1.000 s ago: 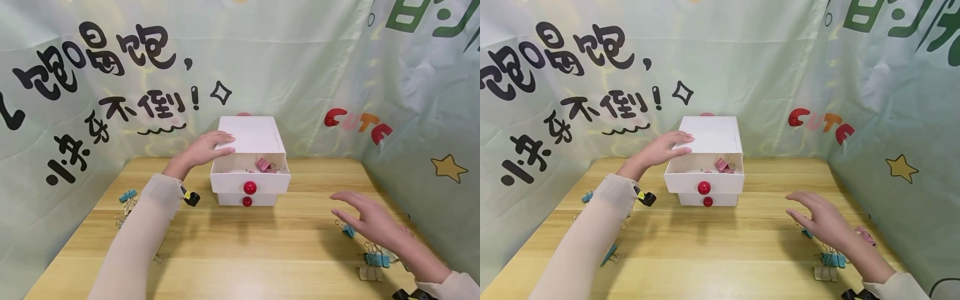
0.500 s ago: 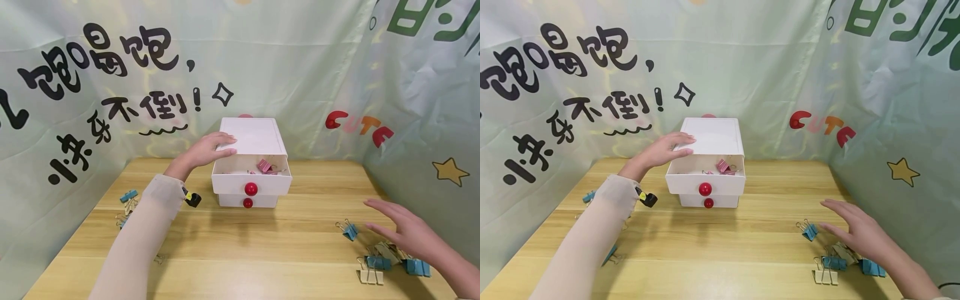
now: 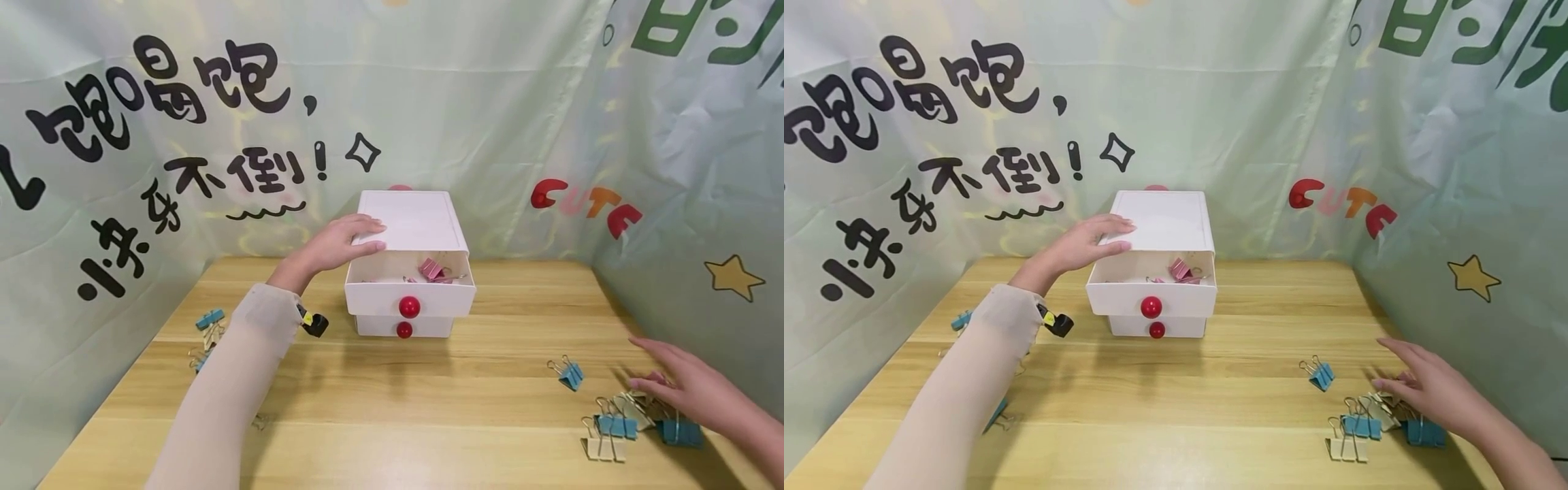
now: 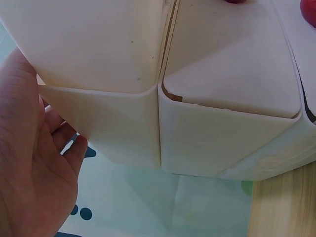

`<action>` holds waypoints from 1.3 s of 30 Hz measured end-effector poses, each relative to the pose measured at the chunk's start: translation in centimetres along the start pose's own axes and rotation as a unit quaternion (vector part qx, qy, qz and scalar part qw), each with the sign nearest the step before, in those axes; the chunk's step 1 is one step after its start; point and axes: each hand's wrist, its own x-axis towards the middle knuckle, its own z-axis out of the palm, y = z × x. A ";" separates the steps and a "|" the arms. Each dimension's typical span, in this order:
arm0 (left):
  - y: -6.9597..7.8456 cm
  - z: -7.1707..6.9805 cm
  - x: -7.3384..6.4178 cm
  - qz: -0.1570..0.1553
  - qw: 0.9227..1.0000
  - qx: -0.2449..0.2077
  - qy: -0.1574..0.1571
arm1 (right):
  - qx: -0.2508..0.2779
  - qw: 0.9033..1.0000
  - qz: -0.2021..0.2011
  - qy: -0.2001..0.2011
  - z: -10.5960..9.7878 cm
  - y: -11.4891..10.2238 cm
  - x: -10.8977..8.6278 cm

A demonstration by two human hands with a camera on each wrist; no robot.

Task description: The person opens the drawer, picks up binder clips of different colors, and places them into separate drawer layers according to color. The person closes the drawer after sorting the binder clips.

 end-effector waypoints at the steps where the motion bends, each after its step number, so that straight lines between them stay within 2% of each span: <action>1: 0.0 0.0 0.0 0.000 1.000 0.002 0.001 | -0.001 1.000 0.004 -0.006 0.0 0.3 0.0; 7: 0.0 0.1 0.1 0.001 1.000 -0.001 -0.002 | -0.014 0.998 0.044 -0.052 -0.4 2.5 0.3; 13: 0.1 0.1 0.2 -0.002 1.000 -0.005 -0.004 | -0.047 0.997 0.039 -0.052 -0.1 5.0 0.0; 18: 0.0 0.1 0.2 -0.004 1.000 0.000 -0.003 | -0.024 0.995 0.058 -0.073 0.3 6.1 0.0; 21: -0.1 0.0 0.2 -0.007 1.000 0.000 0.000 | -0.017 0.997 0.055 -0.052 0.4 6.3 0.0; 23: -0.1 0.0 0.1 -0.009 1.000 0.000 0.000 | -0.029 0.999 0.034 -0.025 0.5 6.7 0.1; 26: 0.0 -0.1 0.0 -0.010 1.000 0.000 -0.001 | -0.047 0.999 0.020 -0.009 0.7 7.3 0.1; 29: 0.1 -0.2 -0.1 -0.011 1.000 0.000 -0.001 | -0.043 0.998 0.025 -0.037 0.9 7.8 0.0; 33: 0.1 -0.2 0.0 -0.010 1.000 0.003 0.000 | -0.010 0.996 0.041 -0.081 1.2 8.1 0.3; 39: 0.0 -0.1 0.0 -0.012 1.000 0.001 -0.001 | 0.029 0.993 0.052 -0.106 1.7 8.1 0.5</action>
